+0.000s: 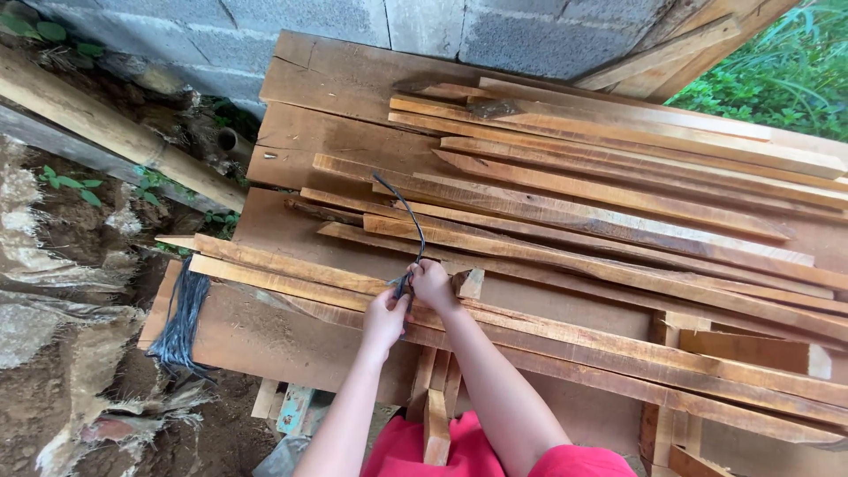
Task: The person arranges several thin wooden planks on a workbench and secures them into a bundle using black straps. They tie the straps at multiple points along the length of the wood and then lift the completed bundle to place it aside.
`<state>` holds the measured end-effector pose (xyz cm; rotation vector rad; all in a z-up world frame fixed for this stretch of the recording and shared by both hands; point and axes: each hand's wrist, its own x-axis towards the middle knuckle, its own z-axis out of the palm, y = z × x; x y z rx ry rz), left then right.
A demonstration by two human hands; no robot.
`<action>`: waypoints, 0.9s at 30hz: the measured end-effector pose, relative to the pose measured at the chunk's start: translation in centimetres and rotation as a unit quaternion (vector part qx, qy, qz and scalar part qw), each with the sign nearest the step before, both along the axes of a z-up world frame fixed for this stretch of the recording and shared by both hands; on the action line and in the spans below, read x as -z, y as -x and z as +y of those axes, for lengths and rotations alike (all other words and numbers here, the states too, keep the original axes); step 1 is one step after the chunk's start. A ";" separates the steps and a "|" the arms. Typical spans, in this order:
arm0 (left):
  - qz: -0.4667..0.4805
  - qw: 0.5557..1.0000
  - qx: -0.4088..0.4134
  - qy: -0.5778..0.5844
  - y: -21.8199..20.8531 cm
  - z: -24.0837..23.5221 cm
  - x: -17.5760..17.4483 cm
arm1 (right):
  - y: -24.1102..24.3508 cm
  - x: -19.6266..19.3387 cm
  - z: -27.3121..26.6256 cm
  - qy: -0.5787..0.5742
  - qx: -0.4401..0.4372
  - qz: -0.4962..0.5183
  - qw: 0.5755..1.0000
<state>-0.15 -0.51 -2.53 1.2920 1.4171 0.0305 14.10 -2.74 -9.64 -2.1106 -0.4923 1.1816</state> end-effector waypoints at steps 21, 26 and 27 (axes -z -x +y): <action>-0.146 0.974 -0.170 0.021 -3.3 0.1 -1.1 | 0.3 -1.5 0.2 -0.040 0.054 0.093 0.993; -0.121 0.966 -0.226 0.023 -4.1 0.6 0.0 | -0.1 0.6 0.4 -0.037 0.068 0.106 0.991; -0.119 0.967 -0.225 0.023 -4.2 0.7 0.2 | -0.1 0.1 0.6 -0.036 0.069 0.108 0.991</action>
